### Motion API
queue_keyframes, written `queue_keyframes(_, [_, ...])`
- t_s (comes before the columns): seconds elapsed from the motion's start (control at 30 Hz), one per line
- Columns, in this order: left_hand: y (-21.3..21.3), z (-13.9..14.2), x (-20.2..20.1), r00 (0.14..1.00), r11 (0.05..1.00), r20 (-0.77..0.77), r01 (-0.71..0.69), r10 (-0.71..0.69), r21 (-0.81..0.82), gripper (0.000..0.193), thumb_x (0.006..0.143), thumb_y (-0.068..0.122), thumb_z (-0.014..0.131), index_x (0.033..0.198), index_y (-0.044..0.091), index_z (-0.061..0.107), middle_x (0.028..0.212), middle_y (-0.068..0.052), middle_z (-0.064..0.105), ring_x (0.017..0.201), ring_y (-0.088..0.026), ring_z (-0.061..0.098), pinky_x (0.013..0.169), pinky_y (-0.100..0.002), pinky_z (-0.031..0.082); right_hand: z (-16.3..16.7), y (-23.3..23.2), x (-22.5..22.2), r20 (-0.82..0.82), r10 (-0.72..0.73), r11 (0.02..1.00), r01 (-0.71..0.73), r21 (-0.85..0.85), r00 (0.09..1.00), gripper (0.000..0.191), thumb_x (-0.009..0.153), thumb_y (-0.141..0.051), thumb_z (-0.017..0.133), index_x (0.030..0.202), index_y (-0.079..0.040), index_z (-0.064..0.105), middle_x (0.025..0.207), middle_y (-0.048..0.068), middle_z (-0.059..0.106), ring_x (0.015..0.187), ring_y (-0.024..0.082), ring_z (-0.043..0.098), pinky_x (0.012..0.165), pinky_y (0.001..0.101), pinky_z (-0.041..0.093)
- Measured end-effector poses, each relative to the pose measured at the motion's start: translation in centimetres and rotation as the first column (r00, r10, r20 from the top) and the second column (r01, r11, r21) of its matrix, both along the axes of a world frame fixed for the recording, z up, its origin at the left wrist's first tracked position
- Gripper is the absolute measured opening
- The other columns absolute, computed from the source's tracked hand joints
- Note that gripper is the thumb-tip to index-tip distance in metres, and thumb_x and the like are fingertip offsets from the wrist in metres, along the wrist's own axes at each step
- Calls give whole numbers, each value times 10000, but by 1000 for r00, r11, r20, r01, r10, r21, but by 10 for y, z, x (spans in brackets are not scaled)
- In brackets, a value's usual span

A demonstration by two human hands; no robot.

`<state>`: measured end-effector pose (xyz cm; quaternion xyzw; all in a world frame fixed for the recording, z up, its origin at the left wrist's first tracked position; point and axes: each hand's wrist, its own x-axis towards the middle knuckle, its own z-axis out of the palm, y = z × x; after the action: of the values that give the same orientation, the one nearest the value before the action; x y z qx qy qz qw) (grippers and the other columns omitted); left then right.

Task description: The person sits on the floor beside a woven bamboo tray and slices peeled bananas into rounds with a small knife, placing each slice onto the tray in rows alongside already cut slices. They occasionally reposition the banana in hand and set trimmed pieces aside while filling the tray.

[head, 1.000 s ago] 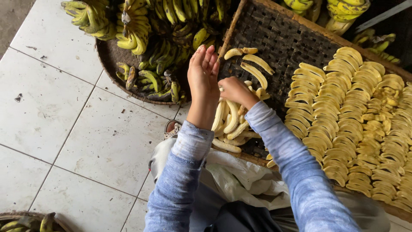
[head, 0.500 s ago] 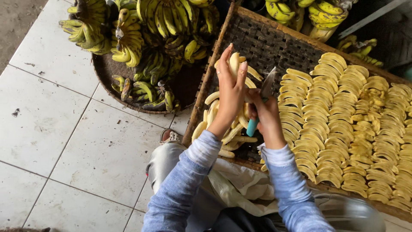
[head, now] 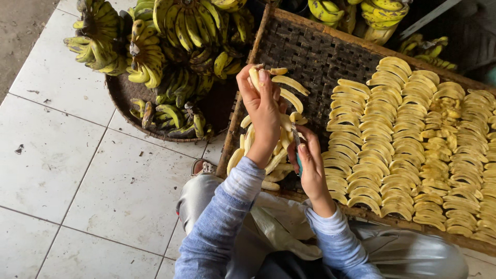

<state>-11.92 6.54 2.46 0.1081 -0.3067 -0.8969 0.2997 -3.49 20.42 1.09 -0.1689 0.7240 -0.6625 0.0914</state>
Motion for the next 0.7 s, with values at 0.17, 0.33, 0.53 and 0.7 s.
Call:
queue_keyframes(0.17, [-3, 3, 1, 999, 1000, -39, 3, -3, 2, 205, 1116, 304, 513, 1248, 164, 443, 881, 23, 479, 643, -54, 429, 459, -209, 360, -9, -1, 1, 13, -32, 999, 31, 40, 999, 462, 1125, -291, 394, 1519, -50, 421, 798, -21, 453, 645, 53, 348, 583, 209, 293])
queue_keyframes(0.33, [-4, 2, 4, 997, 991, 4, 80, -80, 107, 247, 1108, 394, 473, 1225, 180, 433, 887, 15, 466, 610, -49, 405, 447, -192, 328, -16, -5, 1, -53, -30, 997, 34, 68, 998, 450, 1151, -278, 390, 1534, -42, 408, 983, -16, 488, 794, 53, 409, 703, 204, 363])
queue_keyframes(0.53, [1, -4, 9, 990, 964, 6, 136, -141, 227, 274, 1098, 437, 460, 1219, 193, 428, 902, 8, 463, 604, -52, 397, 454, -187, 322, -25, -15, -8, -22, -3, 1000, 4, 19, 1000, 463, 1139, -281, 378, 1541, -52, 359, 1264, 34, 528, 888, 62, 475, 757, 205, 423])
queue_keyframes(0.7, [1, -4, 12, 986, 954, 4, 159, -165, 253, 286, 1103, 438, 435, 1206, 172, 444, 896, -6, 477, 638, -70, 434, 504, -207, 384, -25, -20, -17, -182, -12, 985, 43, 166, 983, 462, 1136, -280, 386, 1531, -41, 357, 1321, 113, 592, 949, 122, 580, 823, 266, 506])
